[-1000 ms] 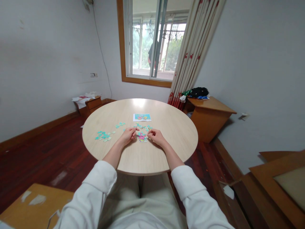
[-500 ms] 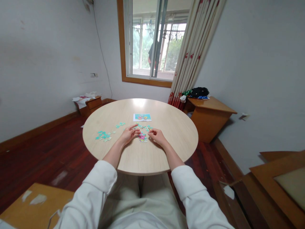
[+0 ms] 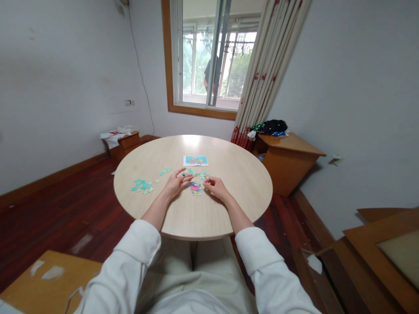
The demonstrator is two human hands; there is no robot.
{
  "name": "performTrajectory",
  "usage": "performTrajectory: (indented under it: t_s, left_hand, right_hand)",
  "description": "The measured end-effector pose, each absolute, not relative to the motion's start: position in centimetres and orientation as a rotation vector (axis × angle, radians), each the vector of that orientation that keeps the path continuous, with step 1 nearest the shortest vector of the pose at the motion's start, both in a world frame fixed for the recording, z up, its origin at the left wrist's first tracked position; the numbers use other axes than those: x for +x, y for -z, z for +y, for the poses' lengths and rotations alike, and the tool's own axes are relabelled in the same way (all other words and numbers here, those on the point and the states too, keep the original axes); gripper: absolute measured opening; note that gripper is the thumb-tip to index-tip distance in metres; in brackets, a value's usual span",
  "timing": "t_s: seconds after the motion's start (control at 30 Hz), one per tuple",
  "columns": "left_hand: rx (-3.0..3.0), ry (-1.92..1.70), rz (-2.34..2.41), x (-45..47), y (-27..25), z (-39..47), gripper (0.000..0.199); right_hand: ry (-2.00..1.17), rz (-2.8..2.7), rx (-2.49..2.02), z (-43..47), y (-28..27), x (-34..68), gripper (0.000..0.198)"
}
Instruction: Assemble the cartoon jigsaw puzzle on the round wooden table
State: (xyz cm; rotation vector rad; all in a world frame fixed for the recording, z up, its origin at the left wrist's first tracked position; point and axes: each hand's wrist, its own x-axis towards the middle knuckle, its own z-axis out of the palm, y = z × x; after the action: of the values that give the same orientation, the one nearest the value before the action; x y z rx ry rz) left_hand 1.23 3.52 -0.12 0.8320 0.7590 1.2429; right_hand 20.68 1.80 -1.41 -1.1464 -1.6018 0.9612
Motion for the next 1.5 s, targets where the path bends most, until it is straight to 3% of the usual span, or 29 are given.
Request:
performTrajectory:
  t_s: [0.17,0.47,1.07,1.5]
  left_hand:
    - [0.847,-1.252,0.76,1.26,0.11,3.48,0.043]
    - [0.879,-1.182,0.757,1.16,0.69,3.83,0.005]
    - [0.918,-1.211,0.764,1.08,0.58,3.65,0.021]
    - [0.955,-1.139,0.769,1.08,0.65,3.51,0.019]
  right_hand:
    - [-0.939,-1.626,-1.142,1.91,1.58,20.69,0.02]
    - [-0.904,-1.66,-1.14,1.9,1.54,20.74,0.019]
    - [-0.911,-1.651,-1.136,2.02,1.69,20.81,0.019]
    - [-0.915,-1.64,-1.134,2.42,2.08,20.82,0.019]
